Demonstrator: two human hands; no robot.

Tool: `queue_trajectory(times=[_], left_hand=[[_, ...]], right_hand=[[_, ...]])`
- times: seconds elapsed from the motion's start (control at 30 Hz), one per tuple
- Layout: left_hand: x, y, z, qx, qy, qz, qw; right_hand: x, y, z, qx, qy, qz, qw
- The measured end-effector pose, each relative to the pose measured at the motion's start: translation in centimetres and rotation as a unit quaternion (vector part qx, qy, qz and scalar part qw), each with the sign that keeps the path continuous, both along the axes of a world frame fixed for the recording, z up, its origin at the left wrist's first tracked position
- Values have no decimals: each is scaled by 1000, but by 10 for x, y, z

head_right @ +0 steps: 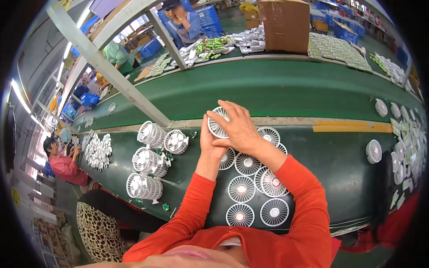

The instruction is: The person assembles portable fans by picking up fan bodies and grilles from a conveyor belt, snapping the grilles onto the housings by hand, and arranging them on the work surface.

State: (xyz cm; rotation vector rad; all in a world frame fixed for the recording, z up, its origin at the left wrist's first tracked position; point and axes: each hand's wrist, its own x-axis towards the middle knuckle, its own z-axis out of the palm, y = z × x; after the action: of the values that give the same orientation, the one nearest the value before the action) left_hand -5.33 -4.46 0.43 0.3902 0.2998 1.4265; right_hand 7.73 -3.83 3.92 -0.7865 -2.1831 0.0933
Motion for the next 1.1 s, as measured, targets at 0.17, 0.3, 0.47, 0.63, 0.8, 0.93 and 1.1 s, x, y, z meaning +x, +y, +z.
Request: queue_trajectory(times=[0.17,0.3,0.47,0.63,0.8,0.93,1.1], left_hand=[[32,-17,20,68,104,155,980],[42,-28,25,149,307,320,884],[41,-29,18,170,395,366,826],[24,-12,-5,188,447,332,809],[-6,-6,-1,227,683,347,601],[-71,-9,-4,199,810,376,404],[-139,-13,-25,75,905,317,275]], right_hand=[[5,7,-8,-89,70,50,992],[-3,3,-5,-152,178,146,961],[-5,1,-9,-180,227,184,939],[-6,19,-20,-218,196,161,942],[48,69,-25,-142,87,14,986],[85,87,-39,-64,-65,-311,946],[64,65,-18,-79,-47,-114,989]])
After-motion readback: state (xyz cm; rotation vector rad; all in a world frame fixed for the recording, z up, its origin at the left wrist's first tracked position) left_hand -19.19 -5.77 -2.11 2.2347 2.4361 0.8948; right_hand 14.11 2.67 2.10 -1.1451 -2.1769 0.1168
